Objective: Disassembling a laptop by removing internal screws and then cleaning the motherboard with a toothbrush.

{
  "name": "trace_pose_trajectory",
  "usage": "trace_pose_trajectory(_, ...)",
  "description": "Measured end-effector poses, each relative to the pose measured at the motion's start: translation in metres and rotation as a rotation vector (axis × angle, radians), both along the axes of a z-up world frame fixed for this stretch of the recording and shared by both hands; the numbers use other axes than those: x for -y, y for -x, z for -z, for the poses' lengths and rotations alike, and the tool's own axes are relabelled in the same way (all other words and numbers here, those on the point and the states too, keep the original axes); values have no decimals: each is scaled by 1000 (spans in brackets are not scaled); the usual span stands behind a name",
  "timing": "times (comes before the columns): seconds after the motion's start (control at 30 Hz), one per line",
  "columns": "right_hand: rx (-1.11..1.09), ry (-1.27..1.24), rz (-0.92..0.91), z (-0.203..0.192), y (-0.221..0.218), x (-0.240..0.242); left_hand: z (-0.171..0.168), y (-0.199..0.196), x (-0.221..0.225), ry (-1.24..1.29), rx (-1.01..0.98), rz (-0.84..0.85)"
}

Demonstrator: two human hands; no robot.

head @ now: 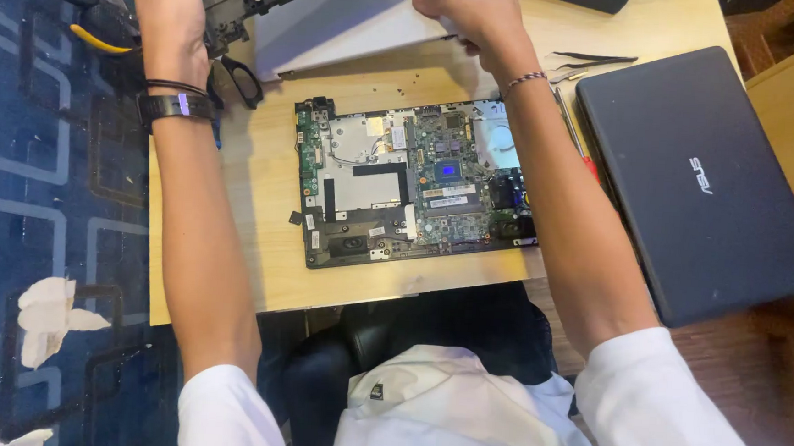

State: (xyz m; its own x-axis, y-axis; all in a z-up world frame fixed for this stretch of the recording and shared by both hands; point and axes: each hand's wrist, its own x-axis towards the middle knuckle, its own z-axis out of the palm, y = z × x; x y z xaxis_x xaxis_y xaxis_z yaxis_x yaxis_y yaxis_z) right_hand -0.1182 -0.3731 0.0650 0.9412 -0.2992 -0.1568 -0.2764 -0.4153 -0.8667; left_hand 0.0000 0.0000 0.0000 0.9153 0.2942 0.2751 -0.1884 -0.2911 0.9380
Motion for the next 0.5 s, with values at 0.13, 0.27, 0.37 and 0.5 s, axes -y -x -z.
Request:
trace_pose_trajectory(0.13, -103, -516, 57, -11, 18, -1, 9, -11, -4, 10, -43, -54)
trace_pose_trajectory(0.27, 3, -688, 124, -13, 38, -2, 10, -15, -4, 23, -52, -53)
trace_pose_trajectory(0.37, 45, -735, 180, -18, 60, -1, 12, -16, -5, 30, -59, -61)
trace_pose_trajectory(0.5, 129, -673, 201, -23, 89, 5, 10, -14, -3, 68, -26, -4)
